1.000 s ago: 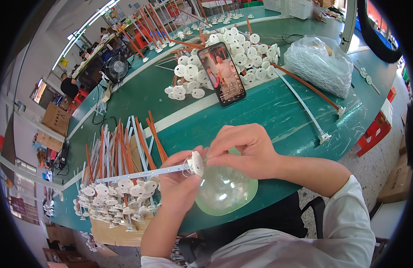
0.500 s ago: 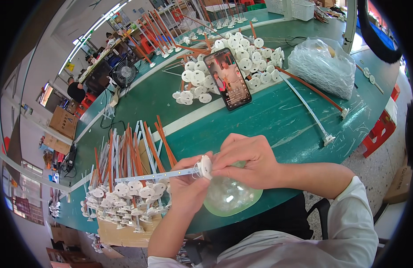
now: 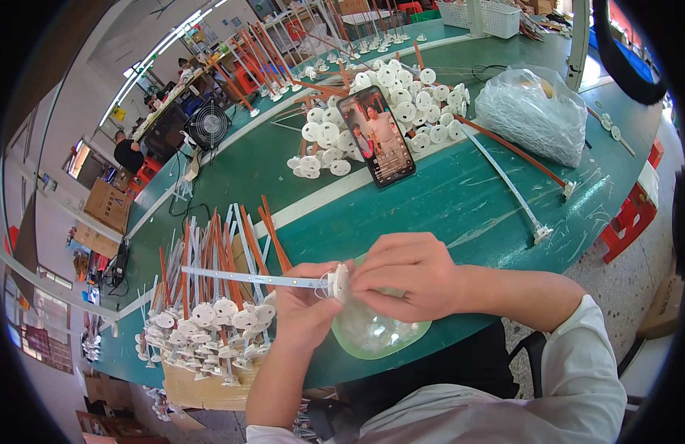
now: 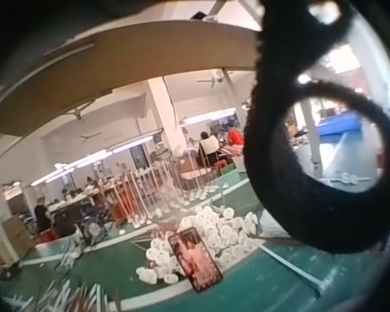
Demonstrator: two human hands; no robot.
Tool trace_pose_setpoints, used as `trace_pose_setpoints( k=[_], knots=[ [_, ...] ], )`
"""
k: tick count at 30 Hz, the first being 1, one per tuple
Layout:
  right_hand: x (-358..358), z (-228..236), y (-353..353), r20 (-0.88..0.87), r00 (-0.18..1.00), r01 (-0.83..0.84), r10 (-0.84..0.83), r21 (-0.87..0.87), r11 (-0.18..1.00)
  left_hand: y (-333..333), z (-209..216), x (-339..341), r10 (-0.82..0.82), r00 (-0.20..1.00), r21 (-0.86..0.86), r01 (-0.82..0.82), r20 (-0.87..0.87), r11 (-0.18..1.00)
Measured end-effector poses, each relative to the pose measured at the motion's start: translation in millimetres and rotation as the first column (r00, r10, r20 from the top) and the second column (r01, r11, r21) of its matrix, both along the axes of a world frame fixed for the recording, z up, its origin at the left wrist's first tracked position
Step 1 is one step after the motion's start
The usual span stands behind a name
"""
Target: Assembling plastic components by manually attaching circular white parts onto long thin strips at a workbench.
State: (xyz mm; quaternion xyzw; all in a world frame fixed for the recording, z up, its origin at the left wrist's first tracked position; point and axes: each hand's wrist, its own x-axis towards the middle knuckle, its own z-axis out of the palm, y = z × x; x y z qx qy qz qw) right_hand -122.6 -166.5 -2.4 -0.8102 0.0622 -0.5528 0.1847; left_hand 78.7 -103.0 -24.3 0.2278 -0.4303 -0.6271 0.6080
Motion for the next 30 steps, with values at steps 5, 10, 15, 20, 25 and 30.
trace_pose_setpoints(
  k=[5, 10, 15, 20, 25, 30],
  knots=[
    [5, -8, 2, 0.075, 0.989, 0.145, -0.131, -0.232, 0.962, 4, -2, -14, 0.118, 0.993, 0.076, -0.12, 0.023, 0.99],
    [4, -10, 1, 0.073, 0.984, 0.177, -0.162, -0.309, 0.935, 7, -2, -21, 0.105, 0.994, 0.096, -0.102, -0.024, 0.99],
    [7, -14, 1, 0.077, 0.976, 0.218, -0.204, -0.359, 0.908, 7, -4, -23, 0.113, 0.993, 0.114, -0.111, -0.015, 0.987],
    [5, -11, 4, 0.034, 0.97, 0.238, -0.242, -0.358, 0.903, 1, -7, -14, 0.187, 0.956, -0.033, -0.185, 0.224, 0.982],
    [1, 7, 13, 0.071, 0.963, 0.266, -0.259, -0.367, 0.891, 10, 12, -31, 0.132, 0.991, 0.001, -0.132, 0.031, 0.991],
    [-9, 41, 47, 0.195, 0.961, 0.238, -0.197, -0.217, 0.947, 39, 48, -46, 0.042, 0.997, -0.053, -0.045, -0.066, 0.998]
  ],
)
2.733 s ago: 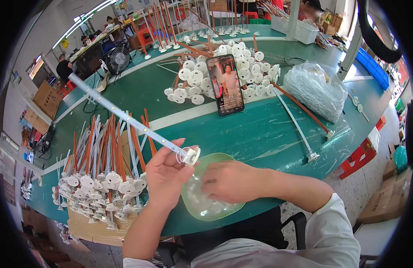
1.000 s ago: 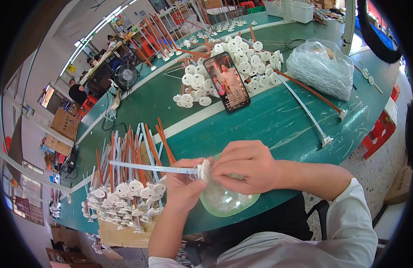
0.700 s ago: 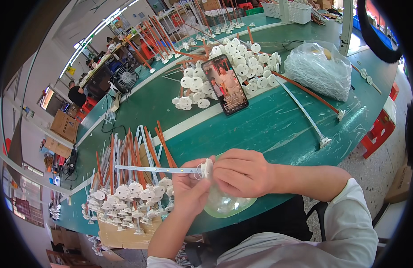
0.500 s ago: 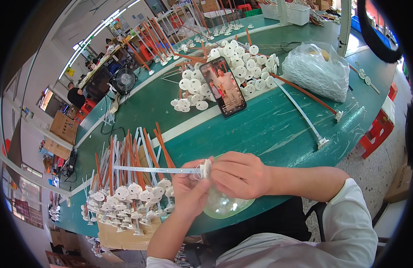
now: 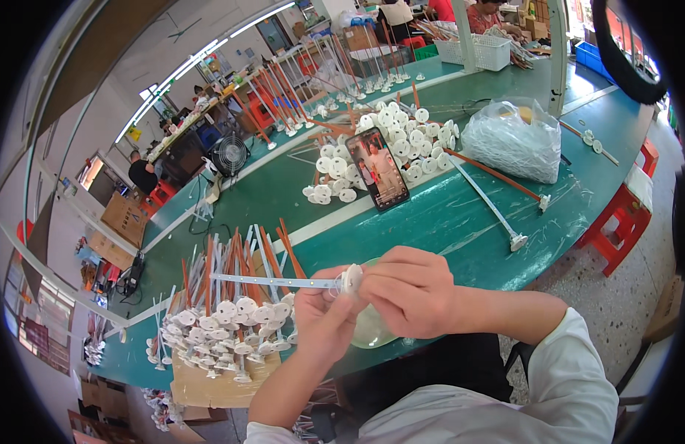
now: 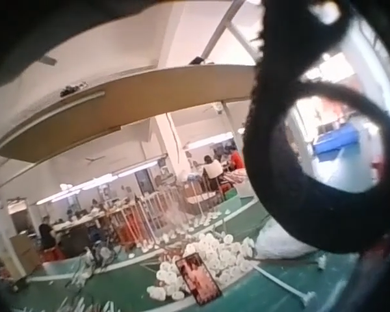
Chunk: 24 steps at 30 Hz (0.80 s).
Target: Assembling plastic components by manually attaching circular white parts onto long thin strips at a workbench.
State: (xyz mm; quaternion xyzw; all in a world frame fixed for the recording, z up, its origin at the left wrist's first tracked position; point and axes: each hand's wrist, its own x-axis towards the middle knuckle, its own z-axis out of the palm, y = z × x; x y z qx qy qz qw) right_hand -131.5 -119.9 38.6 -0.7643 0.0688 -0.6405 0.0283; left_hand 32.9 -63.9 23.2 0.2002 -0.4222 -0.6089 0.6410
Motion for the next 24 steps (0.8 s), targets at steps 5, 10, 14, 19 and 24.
trace_pose_setpoints(
  k=[5, 10, 14, 19, 24],
  knots=[
    [-10, 16, 27, 0.074, 0.997, -0.028, 0.023, 0.064, 0.998, 25, 20, -19, 0.041, 0.999, -0.028, -0.042, -0.019, 0.999],
    [-25, 23, 57, 0.068, 0.998, -0.003, -0.004, 0.089, 0.996, 55, 33, -42, 0.111, 0.993, -0.033, -0.11, 0.04, 0.993],
    [-38, 27, 76, 0.114, 0.993, -0.031, 0.014, 0.15, 0.988, 72, 36, -53, 0.04, 0.999, -0.045, -0.041, -0.008, 0.998],
    [-54, 25, 96, 0.168, 0.985, -0.079, 0.036, 0.259, 0.963, 81, 38, -68, -0.015, 1.0, -0.068, 0.015, -0.003, 0.998],
    [-58, 18, 116, 0.227, 0.974, -0.052, -0.02, 0.307, 0.95, 93, 31, -85, 0.106, 0.994, -0.069, -0.103, 0.038, 0.992]
  ],
)
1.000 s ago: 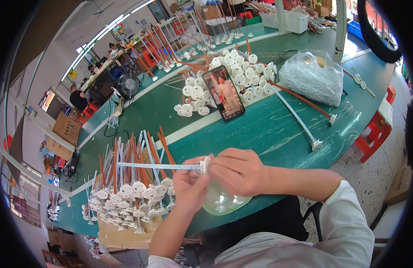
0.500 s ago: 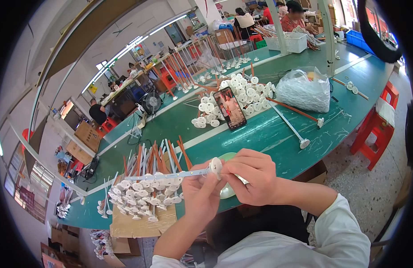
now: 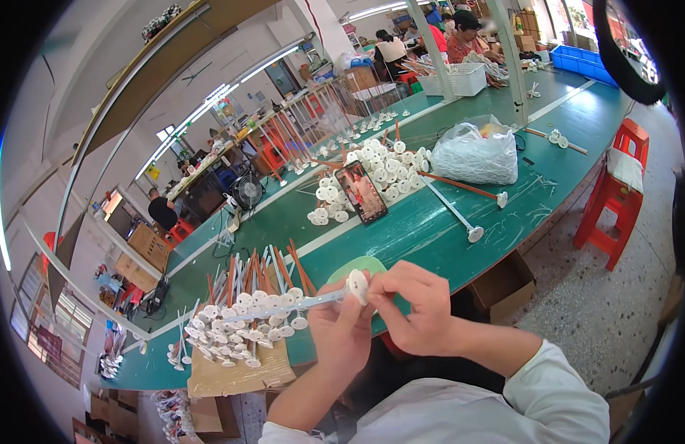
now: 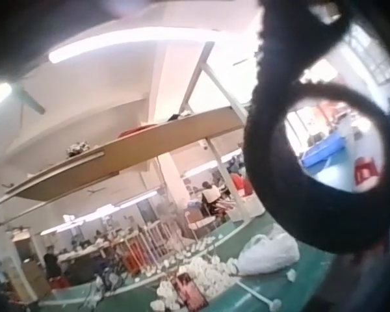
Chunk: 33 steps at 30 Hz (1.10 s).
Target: Assembling plastic components by manually attaching circular white parts onto long thin strips at a workbench.
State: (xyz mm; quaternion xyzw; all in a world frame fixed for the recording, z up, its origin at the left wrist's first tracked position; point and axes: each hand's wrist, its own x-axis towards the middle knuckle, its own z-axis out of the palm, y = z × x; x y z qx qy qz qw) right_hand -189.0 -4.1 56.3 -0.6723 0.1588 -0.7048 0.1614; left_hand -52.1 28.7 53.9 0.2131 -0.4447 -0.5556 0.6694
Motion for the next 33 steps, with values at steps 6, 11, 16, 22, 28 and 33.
trace_pose_setpoints(
  k=[6, 11, 16, 22, 28, 33],
  knots=[
    [2, -24, 40, 0.048, 0.998, -0.033, 0.033, 0.001, 0.999, 53, -30, -22, 0.171, 0.976, -0.01, -0.174, -0.132, 0.985],
    [-4, -40, 44, -0.095, 0.992, -0.086, 0.083, -0.034, 0.996, 71, -48, -13, 0.191, 0.975, 0.043, -0.187, -0.113, 0.981],
    [2, -57, 48, -0.158, 0.986, -0.062, 0.056, -0.038, 0.997, 79, -72, 0, 0.191, 0.982, 0.032, -0.19, 0.003, 0.981],
    [2, -67, 46, -0.297, 0.955, -0.056, 0.028, -0.088, 0.995, 84, -82, 18, 0.249, 0.953, -0.031, -0.247, 0.171, 0.968],
    [-6, -77, 26, -0.444, 0.862, -0.246, 0.245, 0.055, 0.968, 79, -77, 42, 0.107, 0.891, 0.095, -0.164, 0.441, 0.982],
    [7, -84, 23, -0.341, 0.928, -0.13, 0.151, 0.082, 0.988, 67, -67, 48, 0.161, 0.87, 0.082, -0.223, 0.466, 0.971]
  ],
)
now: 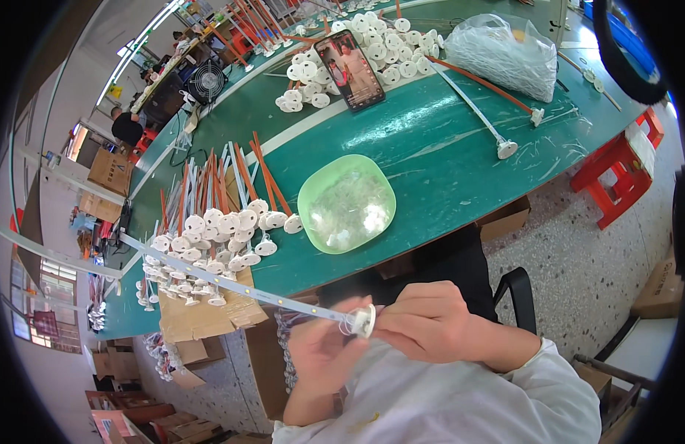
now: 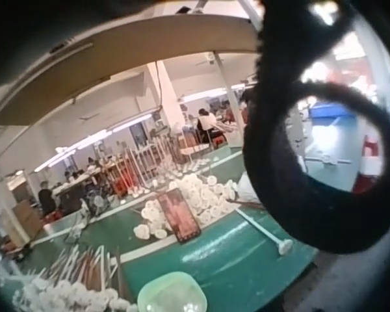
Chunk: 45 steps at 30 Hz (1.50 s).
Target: Assembling plastic components by manually attaching circular white parts onto long thin strips at a workbench.
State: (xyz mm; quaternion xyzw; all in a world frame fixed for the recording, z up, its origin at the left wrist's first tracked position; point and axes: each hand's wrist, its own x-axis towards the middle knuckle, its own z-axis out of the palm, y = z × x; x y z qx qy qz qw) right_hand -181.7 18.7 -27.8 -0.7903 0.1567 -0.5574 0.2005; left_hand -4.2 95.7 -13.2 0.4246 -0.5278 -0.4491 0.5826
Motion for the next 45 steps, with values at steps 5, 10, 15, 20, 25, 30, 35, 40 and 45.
trace_pose_setpoints(
  k=[5, 10, 15, 20, 25, 30, 35, 40, 45],
  knots=[
    [-22, 6, -18, -0.138, 0.99, 0.03, -0.017, 0.086, 0.996, -39, 25, 59, 0.476, 0.733, -0.168, -0.456, 0.486, 0.874],
    [-52, -6, -31, -0.184, 0.965, 0.213, -0.185, 0.148, 0.966, -72, 64, 141, 0.4, 0.064, -0.309, -0.53, 0.914, 0.79],
    [-76, -13, -36, -0.228, 0.906, 0.397, -0.356, 0.171, 0.902, -103, 57, 160, 0.451, -0.135, -0.464, -0.411, 0.882, 0.784],
    [-93, -10, -48, -0.292, 0.848, 0.502, -0.443, 0.169, 0.848, -119, 54, 179, 0.538, -0.292, -0.611, -0.327, 0.791, 0.721],
    [-109, 2, -64, -0.286, 0.785, 0.584, -0.549, 0.048, 0.81, -131, 49, 179, 0.658, -0.288, -0.718, -0.26, 0.696, 0.645],
    [-122, 31, -116, -0.576, 0.519, 0.627, -0.632, -0.246, 0.739, -148, 65, 119, 0.773, 0.19, -0.774, -0.085, 0.605, 0.627],
    [-150, 45, -146, -0.824, 0.433, 0.581, -0.366, -0.055, 0.812, -172, 58, 46, 0.549, 0.501, -0.715, 0.231, 0.669, 0.66],
    [-176, 50, -184, -0.733, 0.48, 0.652, -0.482, -0.07, 0.755, -198, 18, 52, 0.507, 0.553, -0.716, 0.264, 0.661, 0.646],
    [-171, 24, -224, -0.705, -0.013, 0.793, -0.709, -0.439, 0.422, -197, -3, 65, 0.546, 0.578, -0.752, 0.194, 0.606, 0.63]
  ],
)
